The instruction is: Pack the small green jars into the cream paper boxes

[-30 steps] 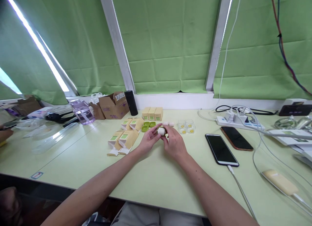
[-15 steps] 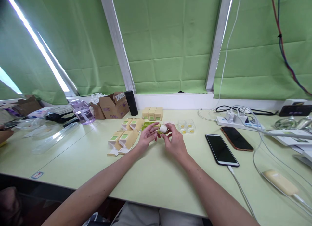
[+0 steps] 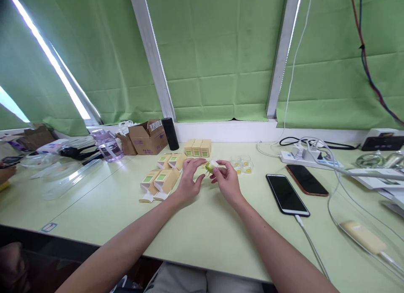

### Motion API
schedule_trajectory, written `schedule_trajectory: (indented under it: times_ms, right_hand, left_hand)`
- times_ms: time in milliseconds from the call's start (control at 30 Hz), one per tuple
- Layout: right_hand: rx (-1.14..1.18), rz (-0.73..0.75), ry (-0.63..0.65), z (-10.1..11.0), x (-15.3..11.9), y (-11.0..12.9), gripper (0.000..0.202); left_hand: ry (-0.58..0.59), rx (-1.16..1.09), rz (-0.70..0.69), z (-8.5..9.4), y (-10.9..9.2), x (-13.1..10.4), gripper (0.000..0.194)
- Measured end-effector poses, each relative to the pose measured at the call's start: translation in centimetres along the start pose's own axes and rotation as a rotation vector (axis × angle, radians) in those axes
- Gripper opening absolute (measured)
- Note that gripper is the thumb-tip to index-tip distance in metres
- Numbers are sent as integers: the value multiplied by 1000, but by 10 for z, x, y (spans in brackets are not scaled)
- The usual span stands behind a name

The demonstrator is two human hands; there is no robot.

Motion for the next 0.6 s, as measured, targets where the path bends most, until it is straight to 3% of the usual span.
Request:
schedule_trajectory:
  times_ms: [267, 600]
  right_hand:
    - [109, -149, 9, -2, 2, -5, 67]
    - [40, -185, -4, 0, 5, -10, 69]
  left_hand:
    - [72, 122, -78, -2, -8, 1, 50]
    - [87, 127, -127, -5, -2, -1, 50]
Point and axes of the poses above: each hand's wrist, its own x-axis towards the middle knuckle, its own z-axis out of the back of the hand, y = z × x, the point moved 4 cm from there along x, towards the middle knuckle, and after that the axes turned 9 degrees about -z, right-handed, at the moved point
